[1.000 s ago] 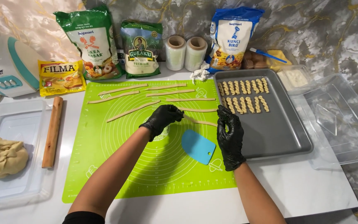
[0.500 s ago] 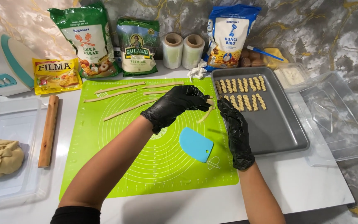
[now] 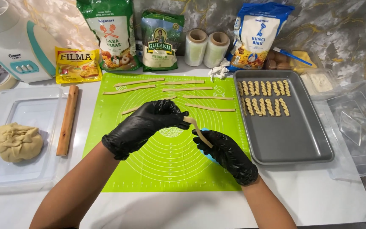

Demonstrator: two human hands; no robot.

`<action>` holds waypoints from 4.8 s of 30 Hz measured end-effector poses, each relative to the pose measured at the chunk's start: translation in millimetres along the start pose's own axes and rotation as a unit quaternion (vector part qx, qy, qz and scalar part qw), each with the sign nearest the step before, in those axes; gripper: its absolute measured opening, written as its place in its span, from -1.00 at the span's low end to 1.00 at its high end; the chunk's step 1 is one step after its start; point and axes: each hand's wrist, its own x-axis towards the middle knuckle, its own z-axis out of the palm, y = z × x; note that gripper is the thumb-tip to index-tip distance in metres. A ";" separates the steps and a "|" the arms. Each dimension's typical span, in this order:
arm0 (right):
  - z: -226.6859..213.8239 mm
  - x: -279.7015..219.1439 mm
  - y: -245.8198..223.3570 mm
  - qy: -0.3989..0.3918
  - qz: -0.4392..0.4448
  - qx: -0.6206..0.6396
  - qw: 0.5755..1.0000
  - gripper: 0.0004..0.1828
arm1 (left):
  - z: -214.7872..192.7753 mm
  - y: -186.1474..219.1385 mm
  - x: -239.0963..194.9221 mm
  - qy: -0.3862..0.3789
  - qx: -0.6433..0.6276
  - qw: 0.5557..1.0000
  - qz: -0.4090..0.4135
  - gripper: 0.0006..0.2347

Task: Shaping pre-cut dough strips into twisted pastries and placing them on a baking tray.

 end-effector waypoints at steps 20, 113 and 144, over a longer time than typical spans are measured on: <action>64.4 67.9 30.4 0.052 -0.208 -0.437 0.873 -0.76 | -166.8 -125.1 -33.8 0.227 0.381 0.880 -0.169 -0.82; 91.8 -14.9 110.5 -0.031 -0.327 -0.874 0.357 0.02 | -172.5 -217.3 53.8 0.016 0.704 0.665 0.250 -0.44; 106.3 5.1 120.0 0.157 -0.515 -0.781 0.315 -0.65 | -192.6 -185.6 86.0 0.038 0.653 0.640 0.403 -0.68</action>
